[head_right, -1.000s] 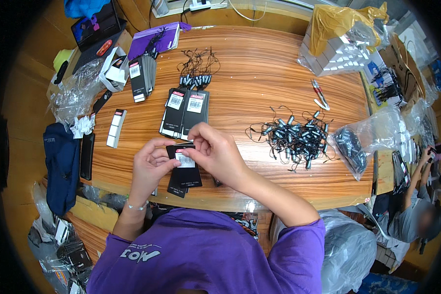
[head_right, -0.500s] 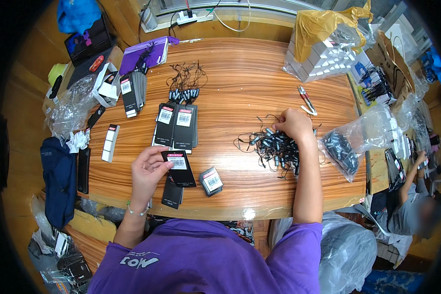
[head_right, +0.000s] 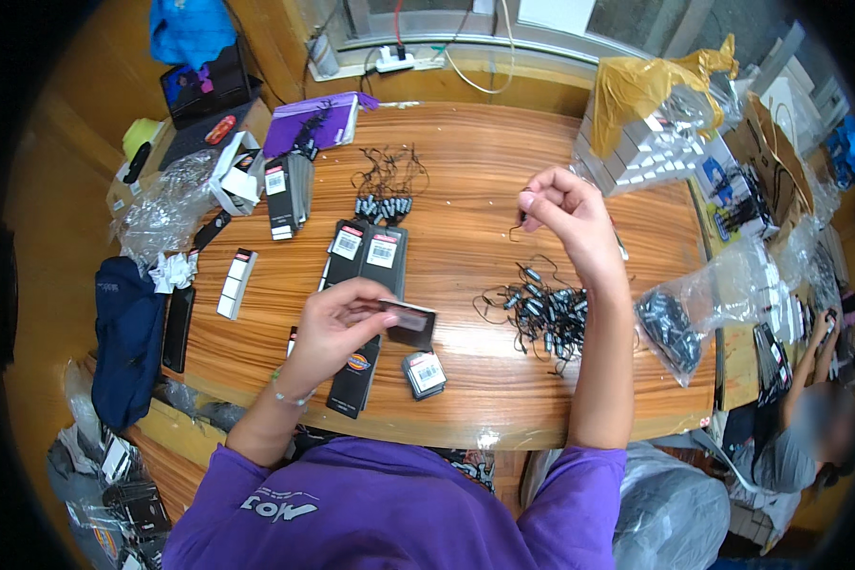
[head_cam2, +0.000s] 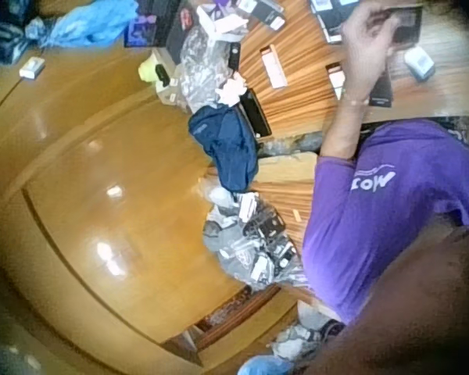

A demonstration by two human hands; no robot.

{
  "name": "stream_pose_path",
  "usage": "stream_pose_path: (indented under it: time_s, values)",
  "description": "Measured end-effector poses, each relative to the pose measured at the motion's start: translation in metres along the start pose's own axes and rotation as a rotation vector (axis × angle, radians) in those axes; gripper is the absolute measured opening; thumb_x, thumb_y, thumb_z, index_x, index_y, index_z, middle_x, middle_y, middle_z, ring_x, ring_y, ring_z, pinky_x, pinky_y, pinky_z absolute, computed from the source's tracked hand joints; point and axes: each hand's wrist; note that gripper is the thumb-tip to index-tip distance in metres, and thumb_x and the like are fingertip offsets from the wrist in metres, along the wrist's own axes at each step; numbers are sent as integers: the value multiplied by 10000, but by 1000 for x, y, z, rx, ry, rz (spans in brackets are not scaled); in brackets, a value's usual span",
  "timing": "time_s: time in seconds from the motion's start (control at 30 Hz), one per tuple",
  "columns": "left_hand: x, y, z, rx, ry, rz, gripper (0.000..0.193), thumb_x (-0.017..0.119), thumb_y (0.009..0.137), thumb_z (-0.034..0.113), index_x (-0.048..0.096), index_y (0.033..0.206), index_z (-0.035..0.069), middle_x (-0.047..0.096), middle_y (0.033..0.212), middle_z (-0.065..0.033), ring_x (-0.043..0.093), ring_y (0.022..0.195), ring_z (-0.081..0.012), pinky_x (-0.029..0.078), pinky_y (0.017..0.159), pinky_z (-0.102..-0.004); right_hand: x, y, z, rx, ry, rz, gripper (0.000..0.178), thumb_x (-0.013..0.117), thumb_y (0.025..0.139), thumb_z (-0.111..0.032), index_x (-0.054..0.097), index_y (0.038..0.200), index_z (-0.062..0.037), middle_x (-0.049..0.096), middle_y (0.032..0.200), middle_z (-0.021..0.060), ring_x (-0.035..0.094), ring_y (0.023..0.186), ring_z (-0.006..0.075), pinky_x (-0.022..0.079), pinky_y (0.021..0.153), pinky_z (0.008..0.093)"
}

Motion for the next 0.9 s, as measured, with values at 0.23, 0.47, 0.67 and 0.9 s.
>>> stream_pose_path:
  time_s: [0.23,0.47,0.67,0.9]
  values:
    - [11,37,14,176,-100,58,168,632,780,-2,600,945,-18,630,935,-68,598,844,-100,515,740,-220,89,5,-15,-73,299,-110,104,636,797,-62,533,784,-54,589,735,8,556,677,72,447,649,208]
    - [4,28,6,33,-22,44,174,639,765,-42,598,934,-37,619,902,-54,602,833,-101,498,759,-219,91,13,0,52,567,-111,92,603,816,-64,554,891,-42,635,799,67,577,732,101,446,693,208]
    - [3,25,-2,-14,8,10,155,635,773,-32,604,925,-36,629,873,-53,606,818,-91,494,733,-206,72,21,4,37,823,-24,111,587,826,-64,538,919,-98,629,828,53,573,783,123,452,759,268]
    - [2,29,-7,-18,63,6,159,627,777,-37,597,933,-43,628,890,-69,609,821,-103,500,747,-211,39,25,1,1,1040,110,160,559,849,-67,516,1000,-92,582,924,69,538,922,161,443,838,363]
Point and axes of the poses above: each hand's wrist, its own y-axis towards the middle knuckle, its own x-axis out of the palm, z = x × y
